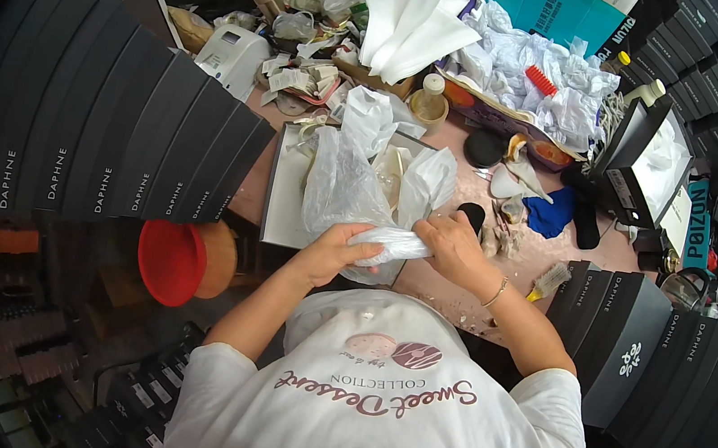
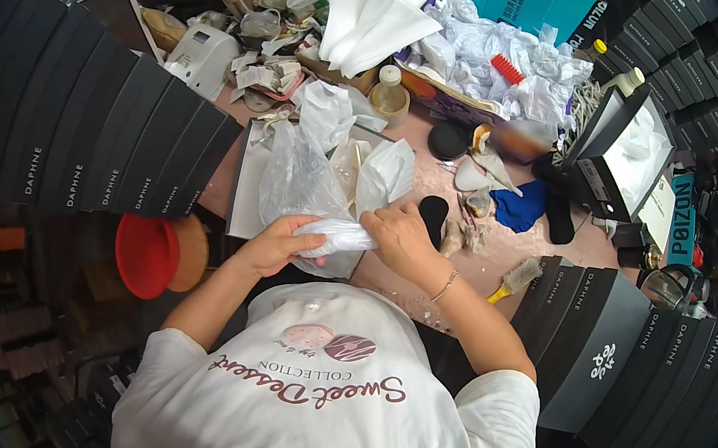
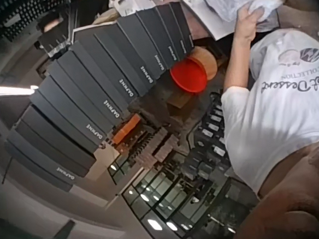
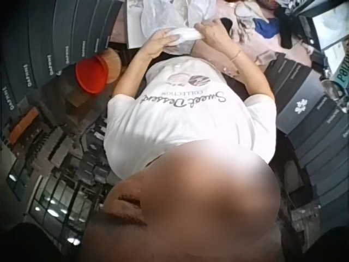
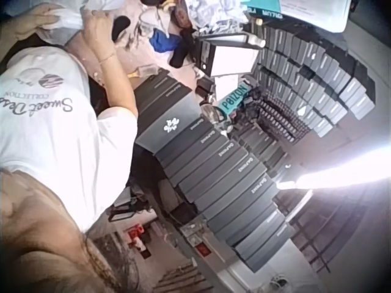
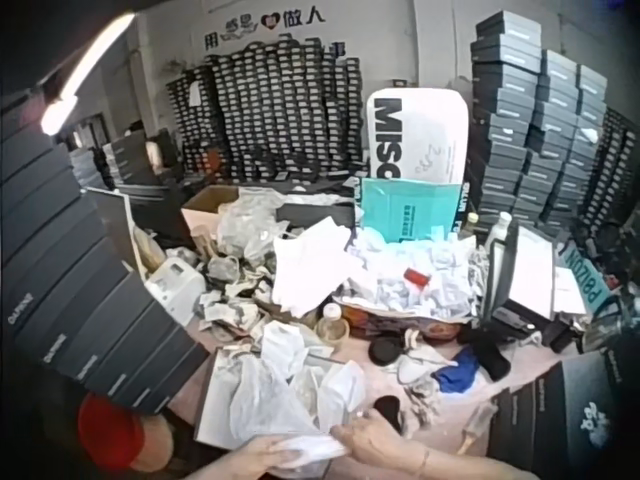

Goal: Wrapping high-heeled shoes in protective paper and foam inserts before placing them into a shoe box.

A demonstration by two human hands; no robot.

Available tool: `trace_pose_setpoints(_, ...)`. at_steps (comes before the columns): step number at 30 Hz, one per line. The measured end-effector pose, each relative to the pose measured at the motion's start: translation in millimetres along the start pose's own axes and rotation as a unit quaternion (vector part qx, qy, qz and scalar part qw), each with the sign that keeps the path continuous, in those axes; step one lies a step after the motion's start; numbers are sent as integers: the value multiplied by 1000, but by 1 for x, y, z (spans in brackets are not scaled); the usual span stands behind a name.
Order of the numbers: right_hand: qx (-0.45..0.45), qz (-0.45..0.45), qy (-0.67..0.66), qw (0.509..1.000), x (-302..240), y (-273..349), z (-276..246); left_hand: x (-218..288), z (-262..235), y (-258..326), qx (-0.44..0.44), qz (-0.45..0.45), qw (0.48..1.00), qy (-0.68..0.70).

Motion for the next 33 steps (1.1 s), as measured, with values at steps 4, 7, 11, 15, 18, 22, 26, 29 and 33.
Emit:
trace_pose_setpoints(4,-92,200,-382,898,40,15,25,-21,-4,4,38,18,994,99)
trace_pose_setpoints(7,75,171,-613,768,22,11,38,-35,21,-5,11,40,971,234)
trace_pose_setpoints(11,196,160,-465,848,22,11,51,-33,40,-11,22,60,954,293)
trace_pose_setpoints(15,152,113,-308,932,12,15,7,-25,-7,-11,142,124,981,50)
trace_pose_setpoints(18,51,65,-266,960,-8,12,-9,-21,-24,-13,188,190,934,-237)
trace_pose_setpoints(22,39,98,-370,923,-16,4,34,5,9,-9,135,228,963,-49)
trace_pose_setpoints(26,126,240,-677,684,-29,9,68,21,5,-15,261,261,894,-251)
trace_pose_setpoints(29,113,268,-802,522,-19,23,86,35,21,-17,299,403,758,-417)
trace_pose_setpoints(33,147,319,-589,728,29,66,62,6,15,-54,169,299,879,-331)
Point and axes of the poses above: each hand's wrist, its own y-axis away from the middle knuckle, its own z-axis out of the palm, x = y × z, the point moved 8 cm from there along -y, towards the middle knuckle
